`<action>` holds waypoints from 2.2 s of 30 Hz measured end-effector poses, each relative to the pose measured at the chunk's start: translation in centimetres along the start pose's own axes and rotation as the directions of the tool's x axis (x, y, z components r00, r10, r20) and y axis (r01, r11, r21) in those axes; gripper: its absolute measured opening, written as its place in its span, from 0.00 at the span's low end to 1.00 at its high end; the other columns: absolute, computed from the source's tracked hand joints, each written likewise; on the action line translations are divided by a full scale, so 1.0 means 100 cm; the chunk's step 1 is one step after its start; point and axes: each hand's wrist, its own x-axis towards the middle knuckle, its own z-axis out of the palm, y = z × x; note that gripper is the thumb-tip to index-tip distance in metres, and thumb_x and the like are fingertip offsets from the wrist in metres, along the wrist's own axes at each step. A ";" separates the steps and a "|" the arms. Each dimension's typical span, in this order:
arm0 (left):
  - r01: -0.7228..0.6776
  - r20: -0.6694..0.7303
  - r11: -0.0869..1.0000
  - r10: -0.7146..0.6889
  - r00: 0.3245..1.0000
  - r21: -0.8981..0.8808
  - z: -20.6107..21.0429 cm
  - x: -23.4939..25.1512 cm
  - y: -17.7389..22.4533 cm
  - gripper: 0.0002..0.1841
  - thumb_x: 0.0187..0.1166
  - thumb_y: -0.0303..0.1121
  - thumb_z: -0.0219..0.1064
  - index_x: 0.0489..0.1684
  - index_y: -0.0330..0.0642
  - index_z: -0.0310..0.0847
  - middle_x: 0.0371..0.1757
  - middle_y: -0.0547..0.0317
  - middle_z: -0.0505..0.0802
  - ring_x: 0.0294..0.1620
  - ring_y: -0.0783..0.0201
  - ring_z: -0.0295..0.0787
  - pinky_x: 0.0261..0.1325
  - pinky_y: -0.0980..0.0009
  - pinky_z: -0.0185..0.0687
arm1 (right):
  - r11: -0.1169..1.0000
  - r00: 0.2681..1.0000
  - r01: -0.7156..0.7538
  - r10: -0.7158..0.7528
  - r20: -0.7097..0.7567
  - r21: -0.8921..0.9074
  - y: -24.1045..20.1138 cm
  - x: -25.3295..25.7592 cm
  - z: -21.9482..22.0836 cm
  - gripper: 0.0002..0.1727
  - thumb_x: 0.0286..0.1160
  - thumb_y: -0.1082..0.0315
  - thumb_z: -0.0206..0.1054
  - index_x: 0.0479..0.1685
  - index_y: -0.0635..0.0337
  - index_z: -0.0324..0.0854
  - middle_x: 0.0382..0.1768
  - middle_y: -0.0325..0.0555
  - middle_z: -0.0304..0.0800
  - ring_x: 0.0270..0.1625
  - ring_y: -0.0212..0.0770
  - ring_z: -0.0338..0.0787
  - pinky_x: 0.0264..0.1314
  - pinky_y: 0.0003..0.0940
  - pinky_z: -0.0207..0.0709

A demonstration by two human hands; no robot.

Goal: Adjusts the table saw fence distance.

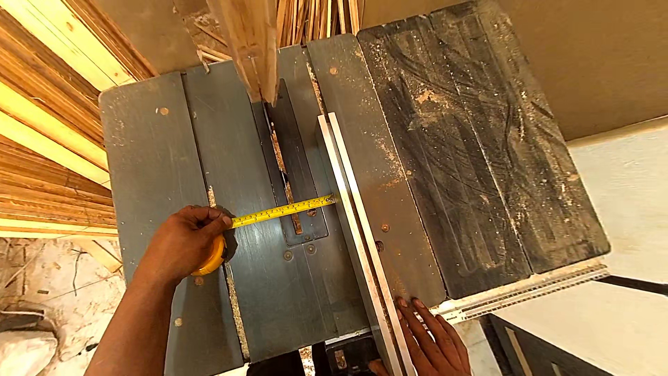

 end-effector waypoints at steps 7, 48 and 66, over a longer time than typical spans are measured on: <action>0.007 -0.001 1.000 -0.007 1.000 -0.007 0.000 -0.001 0.001 0.06 0.82 0.45 0.72 0.41 0.59 0.93 0.49 0.62 0.92 0.42 0.59 0.89 0.43 0.48 0.86 | 0.915 1.000 0.004 0.007 -0.027 0.405 -0.012 0.004 0.001 0.76 0.42 0.16 0.72 0.90 0.68 0.57 0.86 0.71 0.63 0.91 0.62 0.61 0.93 0.66 0.51; 0.008 -0.022 1.000 -0.008 1.000 -0.004 0.001 -0.001 -0.001 0.06 0.81 0.46 0.72 0.42 0.61 0.93 0.50 0.63 0.92 0.43 0.59 0.90 0.45 0.47 0.86 | 0.737 0.996 -0.087 0.085 0.036 0.670 -0.036 0.064 -0.021 0.69 0.65 0.19 0.61 0.91 0.76 0.51 0.90 0.72 0.54 0.92 0.58 0.62 0.92 0.53 0.65; -0.005 0.019 1.000 0.005 1.000 -0.002 0.000 0.000 0.001 0.07 0.83 0.46 0.71 0.42 0.58 0.93 0.49 0.60 0.92 0.43 0.56 0.89 0.44 0.43 0.84 | 0.851 0.966 -0.256 0.211 0.146 0.459 0.003 0.079 -0.056 0.51 0.58 0.29 0.77 0.82 0.52 0.77 0.84 0.43 0.75 0.85 0.43 0.74 0.84 0.49 0.75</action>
